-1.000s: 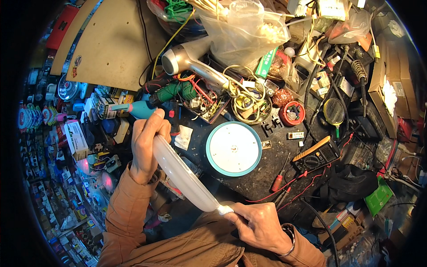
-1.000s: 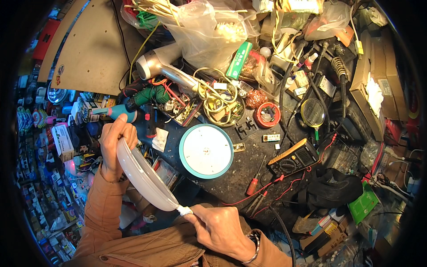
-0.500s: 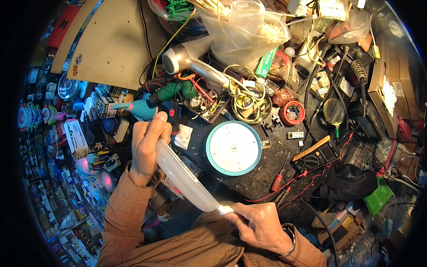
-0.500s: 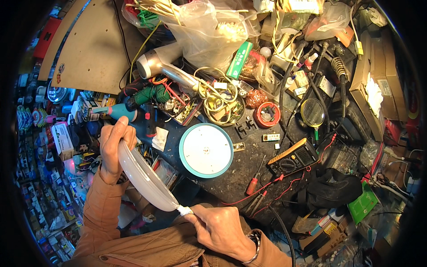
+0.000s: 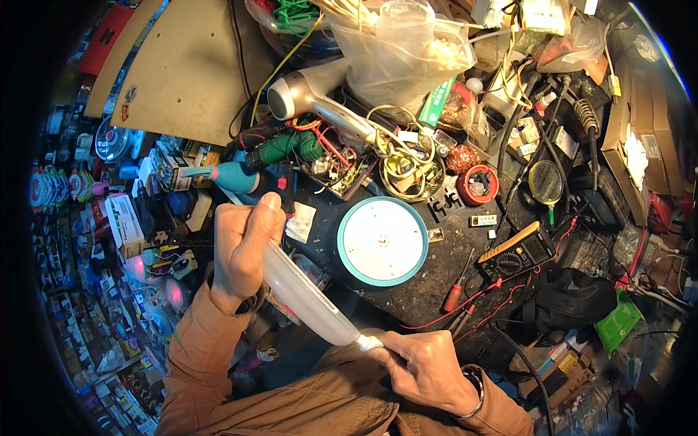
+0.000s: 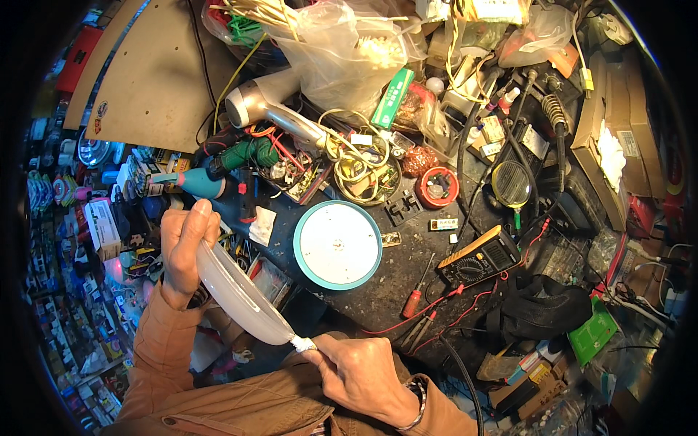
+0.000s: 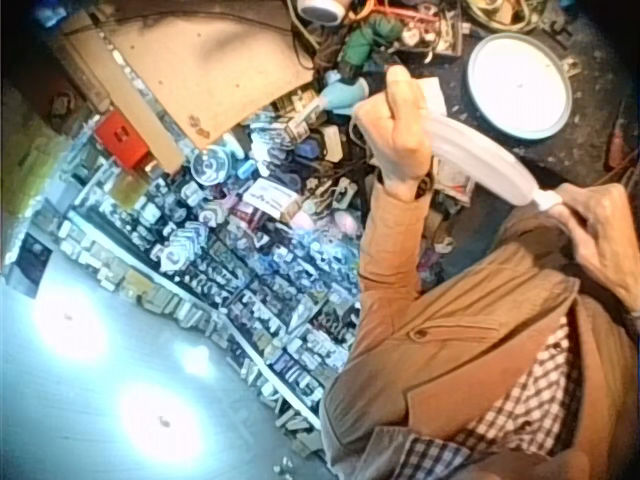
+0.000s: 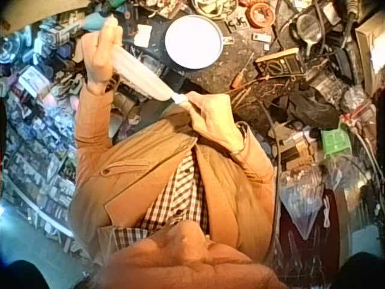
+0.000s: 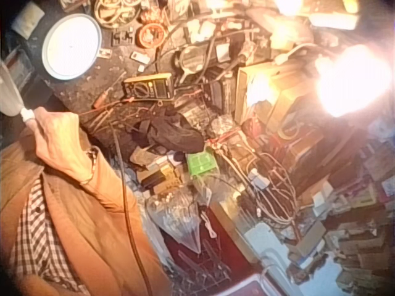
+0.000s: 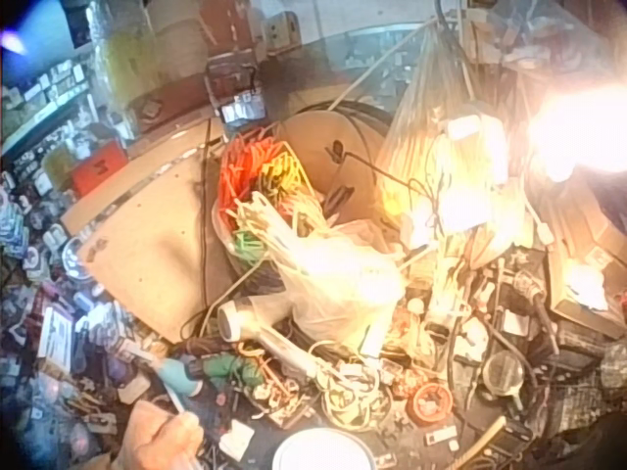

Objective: The person uses a screwdriver to remove screws from a circular white and blue plastic cover on a cluttered workbench. After removing the screws, the person picks up a translucent plastic fan blade and applies a white paste from a tube to its edge, then sets the blade down.

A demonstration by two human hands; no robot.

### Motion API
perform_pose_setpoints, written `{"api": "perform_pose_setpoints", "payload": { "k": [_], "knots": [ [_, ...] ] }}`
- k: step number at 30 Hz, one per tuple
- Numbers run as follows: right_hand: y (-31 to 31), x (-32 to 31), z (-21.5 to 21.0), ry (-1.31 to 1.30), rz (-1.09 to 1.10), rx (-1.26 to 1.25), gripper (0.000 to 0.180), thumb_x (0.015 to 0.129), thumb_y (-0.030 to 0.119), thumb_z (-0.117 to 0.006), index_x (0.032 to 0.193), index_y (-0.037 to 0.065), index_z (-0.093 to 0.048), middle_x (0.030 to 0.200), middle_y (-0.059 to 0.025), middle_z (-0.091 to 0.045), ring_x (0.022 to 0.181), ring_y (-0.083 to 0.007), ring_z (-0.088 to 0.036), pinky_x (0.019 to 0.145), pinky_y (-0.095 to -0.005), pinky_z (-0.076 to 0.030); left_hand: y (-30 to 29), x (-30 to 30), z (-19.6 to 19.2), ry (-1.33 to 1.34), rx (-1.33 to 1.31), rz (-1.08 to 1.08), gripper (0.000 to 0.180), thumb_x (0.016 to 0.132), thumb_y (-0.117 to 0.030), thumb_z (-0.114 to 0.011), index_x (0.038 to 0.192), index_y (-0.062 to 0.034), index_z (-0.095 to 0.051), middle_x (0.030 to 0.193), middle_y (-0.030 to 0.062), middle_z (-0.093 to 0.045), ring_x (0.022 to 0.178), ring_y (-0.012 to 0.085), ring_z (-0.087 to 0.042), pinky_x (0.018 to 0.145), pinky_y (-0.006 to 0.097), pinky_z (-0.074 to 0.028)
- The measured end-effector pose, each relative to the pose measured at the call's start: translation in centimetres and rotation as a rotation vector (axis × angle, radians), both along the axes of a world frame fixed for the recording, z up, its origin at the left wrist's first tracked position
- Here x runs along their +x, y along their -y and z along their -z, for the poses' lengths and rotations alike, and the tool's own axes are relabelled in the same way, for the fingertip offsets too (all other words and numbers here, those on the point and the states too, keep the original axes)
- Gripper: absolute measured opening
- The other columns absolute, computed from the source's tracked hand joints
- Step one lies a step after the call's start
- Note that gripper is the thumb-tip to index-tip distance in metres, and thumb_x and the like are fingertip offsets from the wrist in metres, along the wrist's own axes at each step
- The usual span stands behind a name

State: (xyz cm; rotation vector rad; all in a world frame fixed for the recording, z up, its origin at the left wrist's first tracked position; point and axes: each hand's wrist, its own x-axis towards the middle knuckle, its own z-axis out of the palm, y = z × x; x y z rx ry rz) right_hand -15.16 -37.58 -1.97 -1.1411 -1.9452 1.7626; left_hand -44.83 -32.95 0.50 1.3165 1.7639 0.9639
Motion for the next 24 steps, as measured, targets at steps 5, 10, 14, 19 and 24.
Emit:
{"api": "perform_pose_setpoints", "payload": {
  "k": [5, 10, 14, 19, 24],
  "knots": [
    [0.1, 0.0, 0.1, 0.003, -0.003, -0.014, 0.009, 0.101, 0.016, -0.079, 0.101, 0.007, -0.08, 0.071, -0.0128, -0.069, 0.058, -0.0364, -0.067, 0.055, -0.044, -0.05, 0.0, 0.2, -0.5, -0.039, 0.035, 0.036, 0.066, 0.117, -0.033, -0.052, 0.059, -0.0028, -0.045, 0.055, 0.0012, -0.04, 0.052, 0.0102, -0.035, 0.053, 0.035, -0.022],
    [0.1, 0.0, 0.0, 0.021, -0.017, -0.023, 0.009, 0.101, 0.016, -0.079, 0.101, 0.006, -0.08, 0.07, -0.0124, -0.068, 0.058, -0.0363, -0.066, 0.055, -0.044, -0.05, 0.2, 0.2, -0.8, -0.086, 0.073, 0.069, 0.062, 0.117, -0.026, -0.053, 0.061, 0.0002, -0.051, 0.055, 0.0025, -0.047, 0.051, 0.0108, -0.041, 0.052, 0.034, -0.03],
    [0.2, 0.0, -0.1, 0.006, -0.002, -0.009, 0.009, 0.101, 0.016, -0.079, 0.1, 0.007, -0.08, 0.07, -0.0125, -0.068, 0.058, -0.0368, -0.066, 0.055, -0.0445, -0.05, 0.3, 0.2, -0.8, -0.104, 0.088, 0.103, 0.059, 0.116, -0.023, -0.053, 0.063, 0.0021, -0.052, 0.056, 0.0041, -0.048, 0.05, 0.0123, -0.042, 0.051, 0.035, -0.031],
    [0.2, 0.0, -0.1, 0.038, -0.021, -0.004, 0.01, 0.101, 0.016, -0.079, 0.098, 0.007, -0.079, 0.07, -0.0127, -0.068, 0.058, -0.0373, -0.066, 0.054, -0.0451, -0.05, 0.5, 0.2, -1.2, -0.156, 0.114, 0.161, 0.052, 0.113, -0.016, -0.056, 0.065, 0.0041, -0.052, 0.057, 0.0087, -0.047, 0.048, 0.0177, -0.042, 0.051, 0.037, -0.032],
    [0.2, 0.0, -0.2, 0.008, -0.008, -0.008, 0.01, 0.101, 0.016, -0.079, 0.097, 0.007, -0.078, 0.071, -0.0129, -0.068, 0.058, -0.0373, -0.066, 0.054, -0.0451, -0.05, 0.7, 0.6, -1.3, -0.218, 0.202, 0.223, 0.045, 0.107, -0.009, -0.059, 0.064, 0.0035, -0.053, 0.058, 0.0134, -0.05, 0.046, 0.0292, -0.045, 0.052, 0.041, -0.034]
  ]
}}
